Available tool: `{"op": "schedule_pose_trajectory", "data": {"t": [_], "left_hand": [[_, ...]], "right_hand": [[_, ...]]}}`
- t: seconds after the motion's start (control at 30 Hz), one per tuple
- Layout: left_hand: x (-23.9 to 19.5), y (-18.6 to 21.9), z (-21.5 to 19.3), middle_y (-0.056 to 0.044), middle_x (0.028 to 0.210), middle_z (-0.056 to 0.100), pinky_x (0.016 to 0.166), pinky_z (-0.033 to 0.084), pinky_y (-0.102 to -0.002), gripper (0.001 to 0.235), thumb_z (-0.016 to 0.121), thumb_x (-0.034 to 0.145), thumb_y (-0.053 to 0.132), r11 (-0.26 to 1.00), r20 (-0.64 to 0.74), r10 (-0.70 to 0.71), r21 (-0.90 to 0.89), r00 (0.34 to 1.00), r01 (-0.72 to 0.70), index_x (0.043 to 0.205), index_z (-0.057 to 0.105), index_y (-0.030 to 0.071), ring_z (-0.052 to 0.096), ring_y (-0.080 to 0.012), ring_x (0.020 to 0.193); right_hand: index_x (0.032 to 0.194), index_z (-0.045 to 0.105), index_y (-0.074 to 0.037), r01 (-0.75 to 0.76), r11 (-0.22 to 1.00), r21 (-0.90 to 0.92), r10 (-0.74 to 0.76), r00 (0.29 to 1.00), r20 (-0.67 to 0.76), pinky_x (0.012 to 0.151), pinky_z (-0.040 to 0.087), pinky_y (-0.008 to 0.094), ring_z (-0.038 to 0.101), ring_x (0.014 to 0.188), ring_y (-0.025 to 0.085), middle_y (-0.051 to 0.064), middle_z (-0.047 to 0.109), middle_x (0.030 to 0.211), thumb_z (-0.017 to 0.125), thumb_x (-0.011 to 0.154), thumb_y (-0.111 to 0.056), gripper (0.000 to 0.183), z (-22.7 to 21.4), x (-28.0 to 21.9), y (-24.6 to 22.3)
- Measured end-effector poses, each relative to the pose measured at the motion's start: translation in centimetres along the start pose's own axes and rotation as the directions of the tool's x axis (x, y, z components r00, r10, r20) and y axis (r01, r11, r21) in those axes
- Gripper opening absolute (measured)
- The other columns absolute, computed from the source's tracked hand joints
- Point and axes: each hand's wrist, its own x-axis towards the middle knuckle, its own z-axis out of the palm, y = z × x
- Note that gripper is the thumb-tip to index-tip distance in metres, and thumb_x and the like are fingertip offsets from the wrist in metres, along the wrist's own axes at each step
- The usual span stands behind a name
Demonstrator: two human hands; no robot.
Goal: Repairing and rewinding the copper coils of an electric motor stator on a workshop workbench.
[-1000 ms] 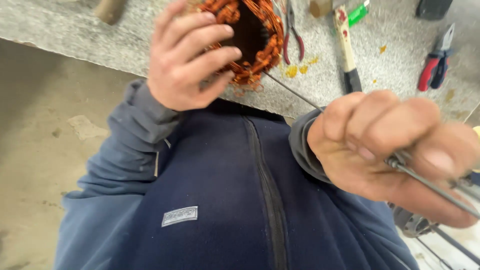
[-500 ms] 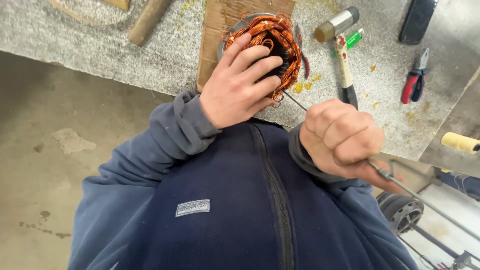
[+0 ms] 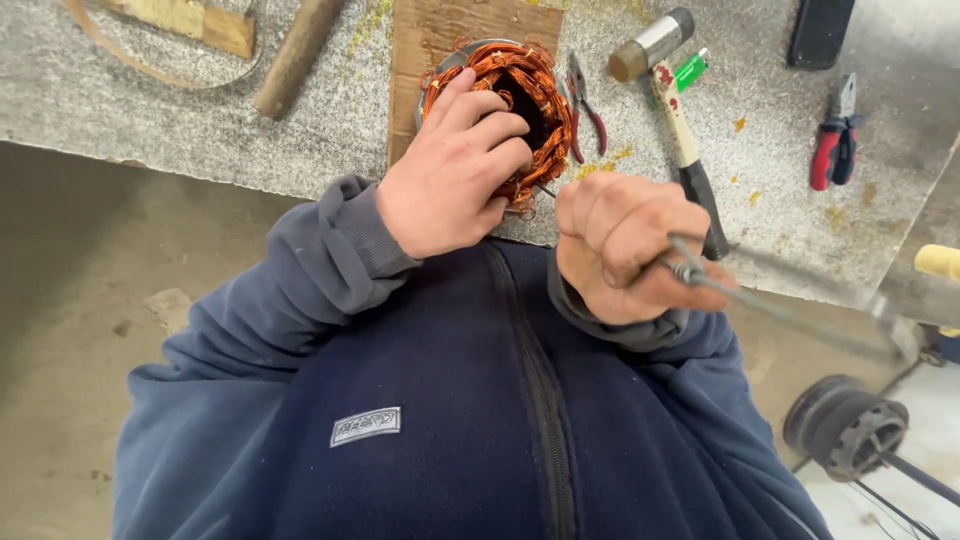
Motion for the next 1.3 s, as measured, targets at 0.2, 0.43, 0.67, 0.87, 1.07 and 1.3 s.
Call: {"op": "schedule_pose_trajectory", "data": {"t": [0.2, 0.43, 0.67, 0.87, 1.07, 1.3], "left_hand": [[0.3, 0.7, 0.1, -0.009, 0.117, 0.063, 0.124, 0.023, -0.055, 0.044, 0.081, 0.075, 0.027, 0.993, 0.032, -0.090, 0.073, 0.995, 0.087, 0.110, 0.067, 0.006, 0.051, -0.0319, 0.125], [-0.1, 0.8, 1.2, -0.004, 0.109, 0.065, 0.124, 0.020, -0.057, 0.043, 0.085, 0.079, 0.042, 0.981, -0.007, -0.076, 0.179, 0.997, 0.076, 0.102, 0.070, 0.009, 0.051, -0.0305, 0.124], [-0.7, 0.7, 2.0, 0.000, 0.106, 0.066, 0.128, 0.021, -0.056, 0.032, 0.079, 0.088, 0.039, 0.948, -0.018, -0.024, 0.318, 1.000, 0.029, 0.094, 0.071, 0.009, 0.051, -0.0285, 0.128], [-0.3, 2.9, 2.3, -0.004, 0.099, 0.065, 0.120, 0.032, -0.052, 0.022, 0.075, 0.087, 0.031, 0.823, -0.012, -0.013, 0.568, 1.000, 0.017, 0.087, 0.072, 0.008, 0.052, -0.0278, 0.128], [0.1, 4.3, 3.6, -0.007, 0.106, 0.060, 0.099, 0.040, -0.052, 0.013, 0.073, 0.084, 0.022, 0.711, -0.135, -0.134, 0.677, 0.982, 0.189, 0.083, 0.070, 0.010, 0.054, -0.0305, 0.121], [1.2, 4.0, 3.4, -0.014, 0.117, 0.061, 0.085, 0.046, -0.051, 0.074, 0.087, 0.072, 0.032, 0.846, -0.219, -0.253, 0.423, 0.942, 0.325, 0.135, 0.057, 0.008, 0.059, -0.0358, 0.108]], "right_hand": [[0.062, 0.038, -0.010, -0.070, 0.997, 0.017, 0.070, 0.997, 0.017, 0.045, 0.026, 0.031, 0.031, 0.052, 0.014, -0.001, 0.036, 0.058, 0.042, 0.099, -0.067, 0.068, -0.7, 0.3, -0.5], [0.063, 0.038, -0.010, -0.096, 0.993, 0.073, 0.092, 0.994, 0.060, 0.045, 0.026, 0.030, 0.032, 0.054, 0.014, -0.001, 0.036, 0.060, 0.043, 0.097, -0.068, 0.067, -1.6, -0.1, -0.7], [0.066, 0.039, -0.008, -0.139, 0.989, 0.057, 0.130, 0.981, 0.142, 0.044, 0.025, 0.029, 0.030, 0.049, 0.012, -0.001, 0.035, 0.061, 0.043, 0.097, -0.069, 0.069, -2.5, 0.4, -0.6], [0.068, 0.037, -0.007, -0.156, 0.978, 0.141, 0.127, 0.973, 0.194, 0.040, 0.025, 0.030, 0.031, 0.046, 0.012, 0.002, 0.033, 0.061, 0.039, 0.097, -0.071, 0.070, -4.5, 1.3, 0.0], [0.071, 0.036, -0.006, -0.183, 0.944, 0.274, 0.127, 0.970, 0.209, 0.041, 0.023, 0.031, 0.027, 0.048, 0.014, 0.004, 0.032, 0.059, 0.033, 0.100, -0.070, 0.070, -5.3, 1.4, 0.2], [0.071, 0.036, -0.005, -0.137, 0.953, 0.269, 0.076, 0.971, 0.225, 0.042, 0.024, 0.029, 0.028, 0.049, 0.014, 0.004, 0.032, 0.060, 0.034, 0.102, -0.065, 0.068, -4.9, 1.5, 0.7]]}}
